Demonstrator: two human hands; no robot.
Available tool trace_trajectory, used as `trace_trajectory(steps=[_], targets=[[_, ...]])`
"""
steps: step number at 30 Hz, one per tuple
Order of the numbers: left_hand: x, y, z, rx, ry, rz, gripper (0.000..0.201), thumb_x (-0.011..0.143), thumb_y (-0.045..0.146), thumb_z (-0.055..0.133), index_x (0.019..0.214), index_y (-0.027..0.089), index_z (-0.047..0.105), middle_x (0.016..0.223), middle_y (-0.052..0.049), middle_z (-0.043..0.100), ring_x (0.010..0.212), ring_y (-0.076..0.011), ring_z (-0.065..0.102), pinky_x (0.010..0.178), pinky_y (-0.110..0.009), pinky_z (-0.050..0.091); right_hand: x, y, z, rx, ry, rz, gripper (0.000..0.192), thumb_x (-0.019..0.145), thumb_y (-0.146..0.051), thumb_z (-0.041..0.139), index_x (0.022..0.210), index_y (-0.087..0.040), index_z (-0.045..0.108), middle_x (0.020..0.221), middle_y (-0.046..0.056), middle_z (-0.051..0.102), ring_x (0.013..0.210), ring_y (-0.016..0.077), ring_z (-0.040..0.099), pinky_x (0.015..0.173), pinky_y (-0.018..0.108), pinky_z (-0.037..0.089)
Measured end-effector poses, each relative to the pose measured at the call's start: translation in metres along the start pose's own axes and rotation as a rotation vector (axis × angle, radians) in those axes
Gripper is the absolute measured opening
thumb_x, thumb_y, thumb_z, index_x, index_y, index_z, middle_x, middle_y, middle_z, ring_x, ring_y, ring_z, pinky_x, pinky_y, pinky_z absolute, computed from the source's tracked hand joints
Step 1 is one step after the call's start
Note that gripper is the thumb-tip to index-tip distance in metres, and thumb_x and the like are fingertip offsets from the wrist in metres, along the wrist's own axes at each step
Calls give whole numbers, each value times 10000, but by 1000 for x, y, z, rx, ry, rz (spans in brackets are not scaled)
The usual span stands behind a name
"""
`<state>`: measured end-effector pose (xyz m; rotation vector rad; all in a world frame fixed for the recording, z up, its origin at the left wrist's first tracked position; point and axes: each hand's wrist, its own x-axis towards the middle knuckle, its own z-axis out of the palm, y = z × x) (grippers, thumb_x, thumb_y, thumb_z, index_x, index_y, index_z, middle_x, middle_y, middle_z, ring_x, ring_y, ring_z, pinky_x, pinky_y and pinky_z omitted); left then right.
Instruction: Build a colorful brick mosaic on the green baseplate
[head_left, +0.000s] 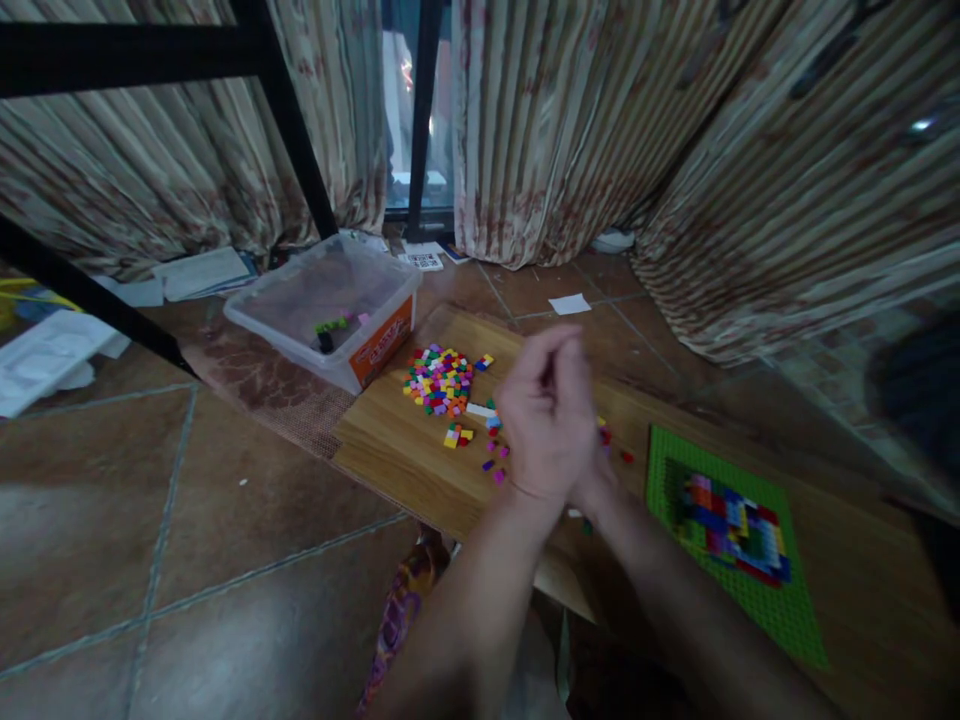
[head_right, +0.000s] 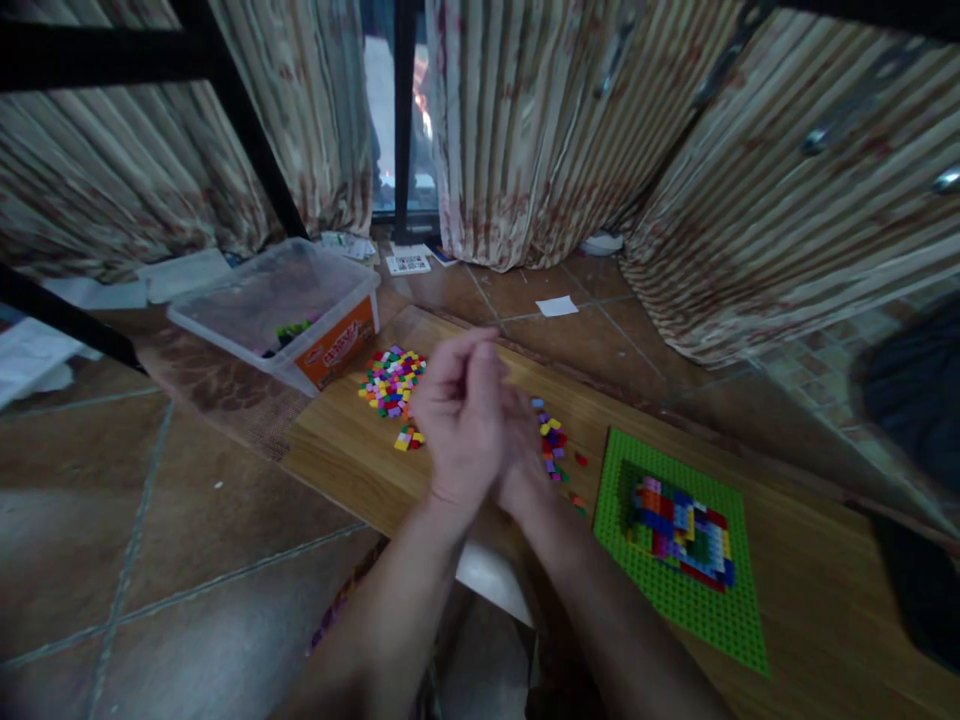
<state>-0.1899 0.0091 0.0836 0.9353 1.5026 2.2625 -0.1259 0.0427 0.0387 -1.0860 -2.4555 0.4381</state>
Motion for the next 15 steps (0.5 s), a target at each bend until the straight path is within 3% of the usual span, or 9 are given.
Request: trace_trajectory(steps=[2,5,9,15], targets=[[28,-4,-23,23,227,10,168,933,226,458,912,175,616,719,14,611,629,-89,581,594,-210,473,12,-19,18,-15,-57,-71,241,891,-253,491,1004,-210,700,992,72,664,983,245,548,902,374,450],[60,-14,-57,33,455,39,142,903,208,469,834,168,586,612,57,521,490,-56,475,494,-181,401,17,-28,32,-142,-131,-103,182,846,-228,557,924,-191,717,1089,104,627,1062,287,479,920,415,413],[73,-18,-79,50,509,42,119,869,194,479,811,164,579,582,69,490,458,-49,435,456,-171,361,17,-29,35,-202,-158,-66,163,826,-196,571,903,-194,715,1045,112,616,1047,290,456,897,433,393],[69,-17,-77,14,445,67,153,842,210,509,701,168,550,550,63,500,439,-56,426,444,-183,342,18,-37,38,-251,-173,-79,214,887,-151,488,969,-146,686,1119,149,602,1095,293,431,917,441,368]])
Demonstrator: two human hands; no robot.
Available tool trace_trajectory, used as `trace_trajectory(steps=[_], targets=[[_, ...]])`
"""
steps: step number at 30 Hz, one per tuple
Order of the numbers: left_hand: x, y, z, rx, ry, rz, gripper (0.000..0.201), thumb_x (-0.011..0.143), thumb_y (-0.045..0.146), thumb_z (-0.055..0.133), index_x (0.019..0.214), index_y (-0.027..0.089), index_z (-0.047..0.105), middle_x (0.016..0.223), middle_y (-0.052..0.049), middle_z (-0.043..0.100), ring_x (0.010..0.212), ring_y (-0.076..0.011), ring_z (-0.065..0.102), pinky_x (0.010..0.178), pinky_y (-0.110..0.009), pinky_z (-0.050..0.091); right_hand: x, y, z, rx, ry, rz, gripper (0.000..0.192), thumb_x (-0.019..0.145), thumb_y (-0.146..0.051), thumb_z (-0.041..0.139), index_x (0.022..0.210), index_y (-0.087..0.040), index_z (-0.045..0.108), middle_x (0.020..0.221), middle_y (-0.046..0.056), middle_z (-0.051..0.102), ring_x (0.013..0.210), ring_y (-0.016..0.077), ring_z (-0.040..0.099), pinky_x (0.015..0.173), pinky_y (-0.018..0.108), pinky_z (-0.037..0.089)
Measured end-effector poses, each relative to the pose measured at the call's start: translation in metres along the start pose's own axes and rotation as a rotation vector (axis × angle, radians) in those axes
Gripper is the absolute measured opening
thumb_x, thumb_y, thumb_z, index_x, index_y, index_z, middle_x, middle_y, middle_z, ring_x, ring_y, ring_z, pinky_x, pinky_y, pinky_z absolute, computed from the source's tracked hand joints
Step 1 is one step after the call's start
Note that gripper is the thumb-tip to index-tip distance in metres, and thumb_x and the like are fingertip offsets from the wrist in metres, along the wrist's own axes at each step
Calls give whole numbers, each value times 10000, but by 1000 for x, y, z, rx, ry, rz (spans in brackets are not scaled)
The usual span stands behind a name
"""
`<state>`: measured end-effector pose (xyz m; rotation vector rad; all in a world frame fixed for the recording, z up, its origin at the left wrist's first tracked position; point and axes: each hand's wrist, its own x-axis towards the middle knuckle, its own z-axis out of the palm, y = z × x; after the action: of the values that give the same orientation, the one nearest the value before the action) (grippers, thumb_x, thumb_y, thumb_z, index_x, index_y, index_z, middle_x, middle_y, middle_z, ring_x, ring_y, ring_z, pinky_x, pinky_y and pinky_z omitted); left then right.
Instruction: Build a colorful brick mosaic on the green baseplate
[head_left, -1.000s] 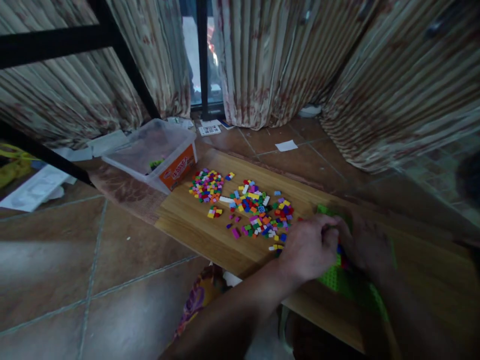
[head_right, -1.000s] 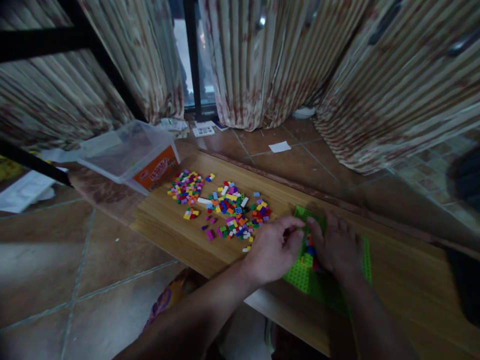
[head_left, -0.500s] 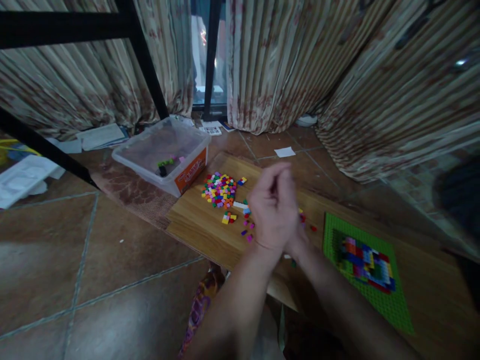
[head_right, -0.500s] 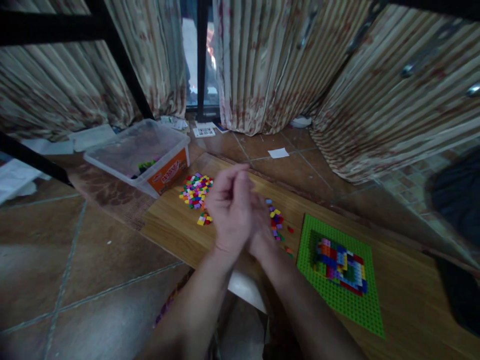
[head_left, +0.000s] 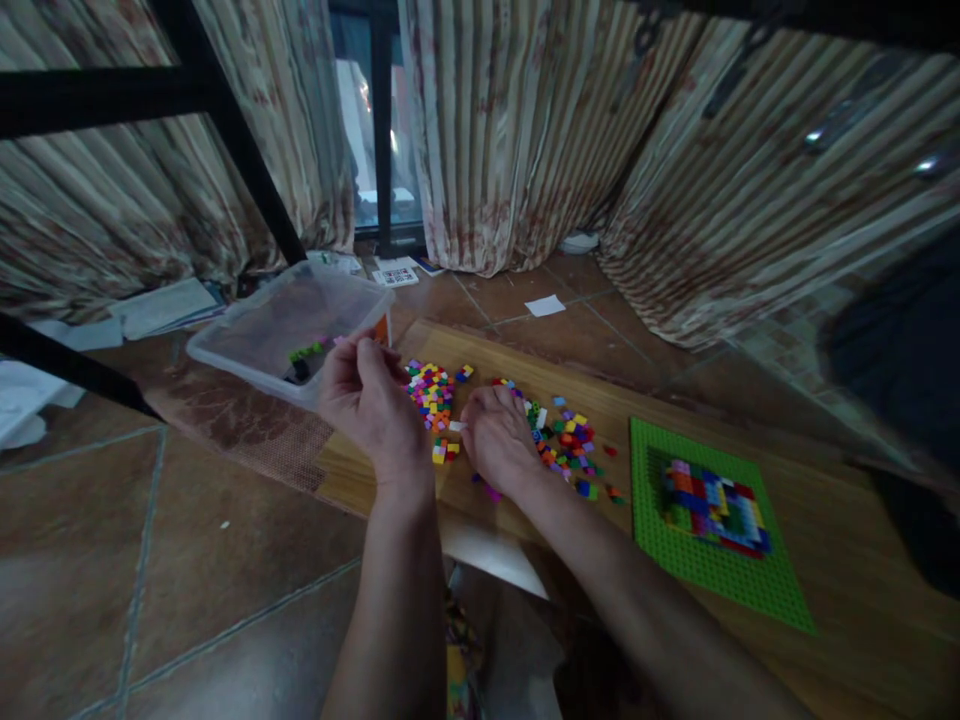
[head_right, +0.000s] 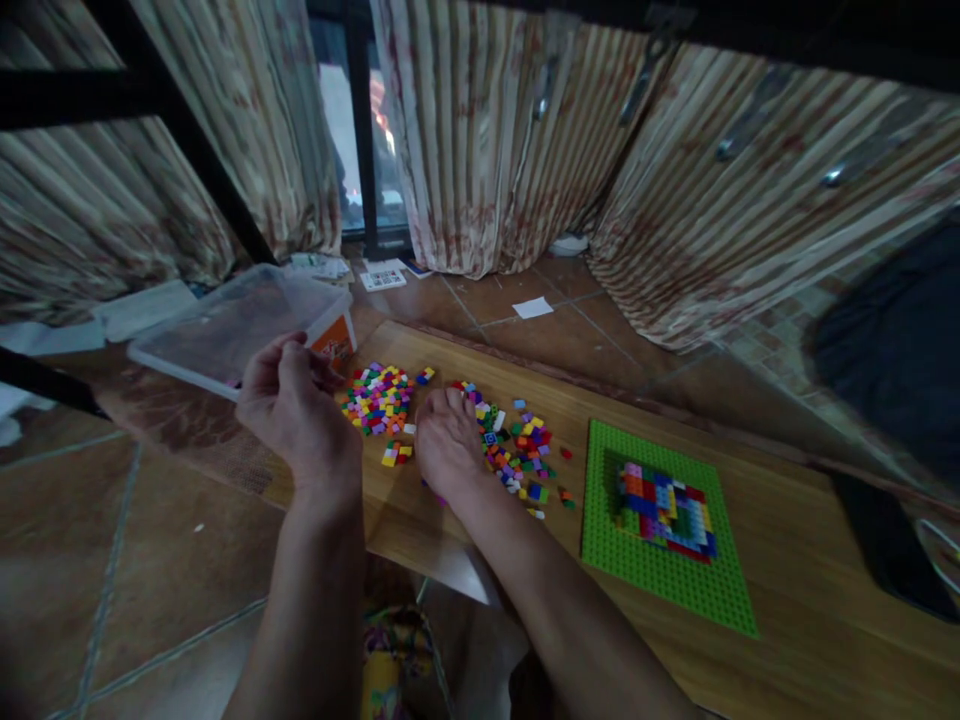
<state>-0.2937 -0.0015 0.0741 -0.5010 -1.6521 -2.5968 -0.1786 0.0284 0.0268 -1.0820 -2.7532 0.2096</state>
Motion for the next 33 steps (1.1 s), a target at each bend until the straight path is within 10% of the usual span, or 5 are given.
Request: trace_trajectory(steps=[9,17,23,27,33], targets=[[1,-4,-2,41,-46,-14,113,807,218,525,724,160,574,547,60,516,440,-62,433,432,-179,348,-17,5,-7,224,271,96,133,927,-213,493,952,-188,622,1049,79,644,1018,249,511,897,371,401],[-8,-16,-14,190,-247,-40,128,781,239,558,774,132,627,602,35,558,510,-70,487,489,-178,386,-117,26,-8,388,387,329,182,963,-301,461,971,-226,627,906,47,682,893,222,599,797,333,455],[-44,-9,-75,586,-507,-122,246,815,337,552,962,156,631,837,-52,684,756,-171,646,669,-251,507,-161,47,8,302,379,338,140,925,-257,520,946,-236,657,948,50,703,896,237,617,786,355,477],[-76,0,-112,840,-880,-144,327,830,360,570,1081,152,597,986,-89,682,782,-199,665,730,-296,526,-148,50,14,338,375,263,115,879,-161,559,889,-217,659,907,47,684,905,223,620,813,347,488],[-101,10,-106,1136,-1112,26,280,840,251,583,1106,165,593,1130,-101,654,994,-217,652,879,-299,477,-137,48,5,415,447,244,183,844,-70,529,910,-189,650,983,73,652,939,200,628,848,345,508]])
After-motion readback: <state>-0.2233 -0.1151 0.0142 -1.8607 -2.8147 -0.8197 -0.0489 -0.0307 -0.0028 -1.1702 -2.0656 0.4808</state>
